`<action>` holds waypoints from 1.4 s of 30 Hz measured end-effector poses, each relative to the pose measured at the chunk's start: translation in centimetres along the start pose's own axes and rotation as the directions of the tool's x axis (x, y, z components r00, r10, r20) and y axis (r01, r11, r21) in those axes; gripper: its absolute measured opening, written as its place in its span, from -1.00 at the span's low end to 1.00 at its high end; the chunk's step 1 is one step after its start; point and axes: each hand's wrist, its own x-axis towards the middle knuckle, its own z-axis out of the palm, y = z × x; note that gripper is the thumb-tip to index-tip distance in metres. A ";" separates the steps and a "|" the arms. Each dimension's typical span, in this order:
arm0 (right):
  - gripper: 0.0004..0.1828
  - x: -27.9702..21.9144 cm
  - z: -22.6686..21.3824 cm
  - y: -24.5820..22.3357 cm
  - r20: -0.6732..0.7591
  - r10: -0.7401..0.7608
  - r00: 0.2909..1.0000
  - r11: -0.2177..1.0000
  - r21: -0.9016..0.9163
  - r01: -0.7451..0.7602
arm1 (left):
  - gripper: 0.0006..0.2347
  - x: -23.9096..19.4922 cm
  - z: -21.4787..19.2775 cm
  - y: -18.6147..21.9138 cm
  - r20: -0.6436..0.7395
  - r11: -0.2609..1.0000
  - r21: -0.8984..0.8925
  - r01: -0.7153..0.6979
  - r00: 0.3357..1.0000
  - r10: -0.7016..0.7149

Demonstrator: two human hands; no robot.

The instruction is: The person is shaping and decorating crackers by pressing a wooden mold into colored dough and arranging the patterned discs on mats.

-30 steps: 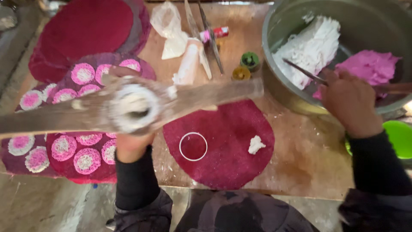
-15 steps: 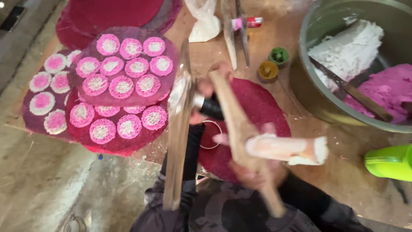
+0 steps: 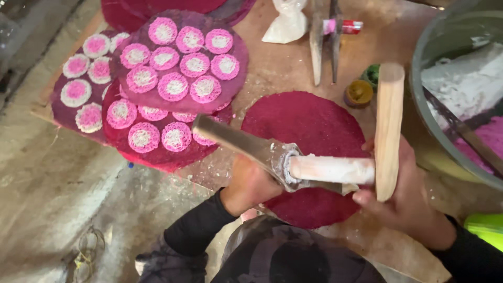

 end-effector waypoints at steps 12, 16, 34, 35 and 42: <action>0.19 2.1 5.6 -1.1 0.349 -0.066 0.935 0.997 0.071 0.044 | -0.58 -4.8 4.5 1.1 0.017 0.957 -0.239 0.163 0.986 -0.164; 0.08 3.7 4.3 5.2 0.718 0.108 0.687 0.906 0.213 -0.365 | -0.54 -3.9 5.9 -2.1 0.004 0.921 -0.247 0.301 0.951 -0.310; -0.15 9.9 5.7 14.2 0.932 0.345 0.106 0.830 -0.251 -0.499 | -0.38 -3.4 2.2 -14.2 -0.158 -0.376 -0.895 -0.239 0.959 -0.234; -0.11 9.9 6.0 14.3 0.945 0.307 0.111 0.837 -0.213 -0.503 | -0.40 -3.5 2.4 -14.4 -0.171 -0.369 -0.892 -0.263 0.949 -0.264; -0.13 9.6 7.7 14.1 0.905 0.398 0.147 0.842 -0.298 -0.450 | -0.53 -4.8 2.9 -14.8 -0.100 -0.343 -0.891 -0.299 0.864 -0.493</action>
